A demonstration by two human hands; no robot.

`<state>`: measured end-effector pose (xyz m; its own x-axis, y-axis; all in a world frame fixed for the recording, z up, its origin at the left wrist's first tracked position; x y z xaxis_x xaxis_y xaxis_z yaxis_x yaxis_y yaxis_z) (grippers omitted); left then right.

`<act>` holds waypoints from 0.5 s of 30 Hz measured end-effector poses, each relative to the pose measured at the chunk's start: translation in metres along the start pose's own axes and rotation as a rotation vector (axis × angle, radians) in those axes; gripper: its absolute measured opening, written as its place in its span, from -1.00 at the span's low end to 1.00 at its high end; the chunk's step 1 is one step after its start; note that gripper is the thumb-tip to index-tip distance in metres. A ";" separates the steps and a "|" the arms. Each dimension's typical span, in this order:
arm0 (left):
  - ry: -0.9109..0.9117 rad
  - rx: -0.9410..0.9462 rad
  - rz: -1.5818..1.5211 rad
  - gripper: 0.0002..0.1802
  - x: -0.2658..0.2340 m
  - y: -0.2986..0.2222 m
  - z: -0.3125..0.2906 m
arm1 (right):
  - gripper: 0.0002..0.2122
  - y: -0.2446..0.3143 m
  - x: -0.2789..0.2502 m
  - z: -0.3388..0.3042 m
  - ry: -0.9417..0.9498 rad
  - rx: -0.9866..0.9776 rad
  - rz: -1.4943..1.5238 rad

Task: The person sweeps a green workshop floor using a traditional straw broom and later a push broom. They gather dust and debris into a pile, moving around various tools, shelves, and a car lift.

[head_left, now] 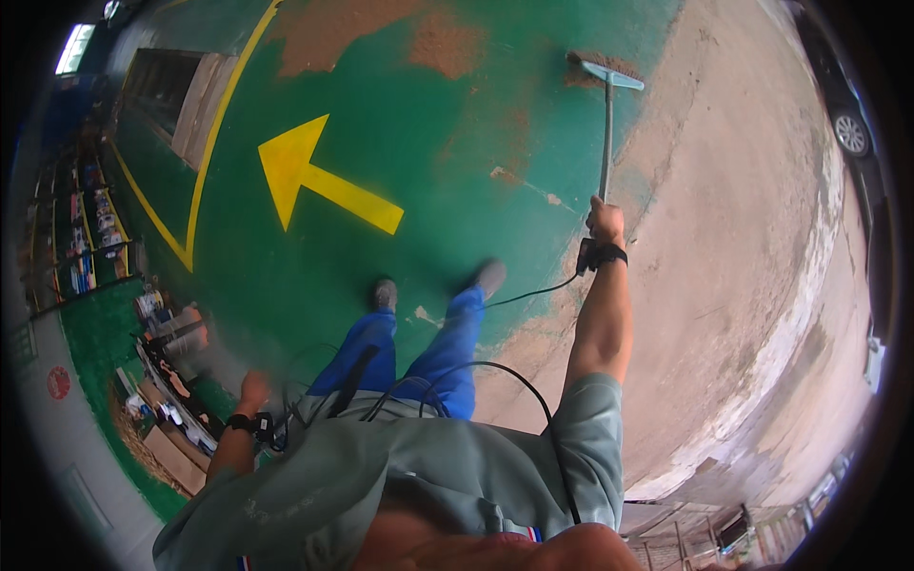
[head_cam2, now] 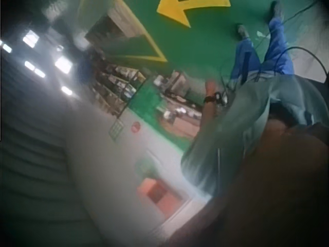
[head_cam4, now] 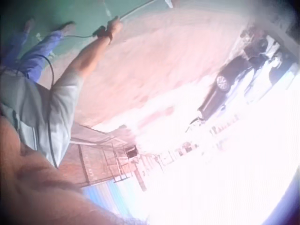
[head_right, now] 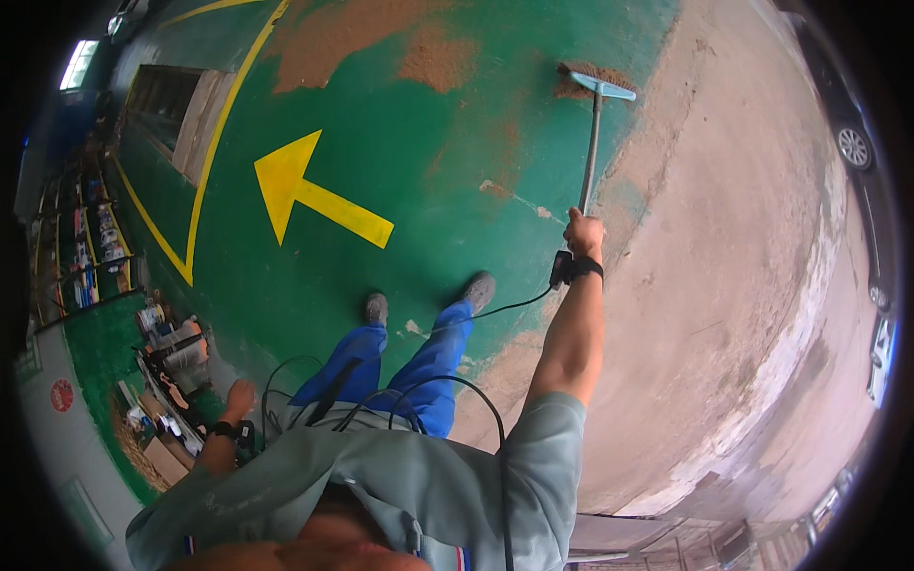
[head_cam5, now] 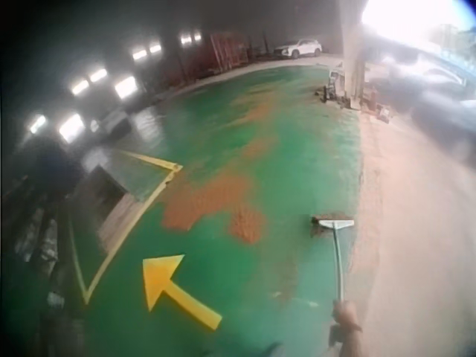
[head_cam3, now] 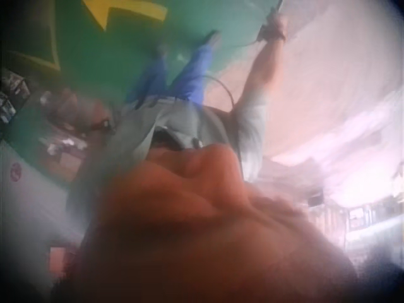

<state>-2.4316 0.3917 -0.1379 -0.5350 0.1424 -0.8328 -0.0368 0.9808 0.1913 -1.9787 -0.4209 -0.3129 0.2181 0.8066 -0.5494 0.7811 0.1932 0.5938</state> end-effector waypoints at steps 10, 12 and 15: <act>0.051 -0.698 -0.659 -0.68 0.046 -0.107 -0.041 | -0.56 -0.289 -0.069 -0.272 0.037 0.129 -0.551; 0.047 -0.610 -0.629 -0.67 0.043 -0.117 -0.030 | -0.64 -0.325 -0.092 -0.333 0.014 0.043 -0.626; 0.078 -0.484 -0.591 -0.67 0.046 -0.113 -0.036 | -0.68 -0.359 -0.093 -0.370 0.131 0.172 -0.658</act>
<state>-2.4831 0.2830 -0.1792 -0.3687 -0.4150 -0.8318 -0.6912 0.7207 -0.0532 -2.4960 -0.3585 -0.2575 -0.3966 0.6148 -0.6817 0.8107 0.5830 0.0541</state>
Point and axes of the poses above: each hand's wrist, its own z-axis towards the middle knuckle, its own x-axis out of the palm, y = z × x, the point moved 1 cm from there along z, towards the middle knuckle, and after that the axes turned 15 degrees about -y, right-handed, at the moved point
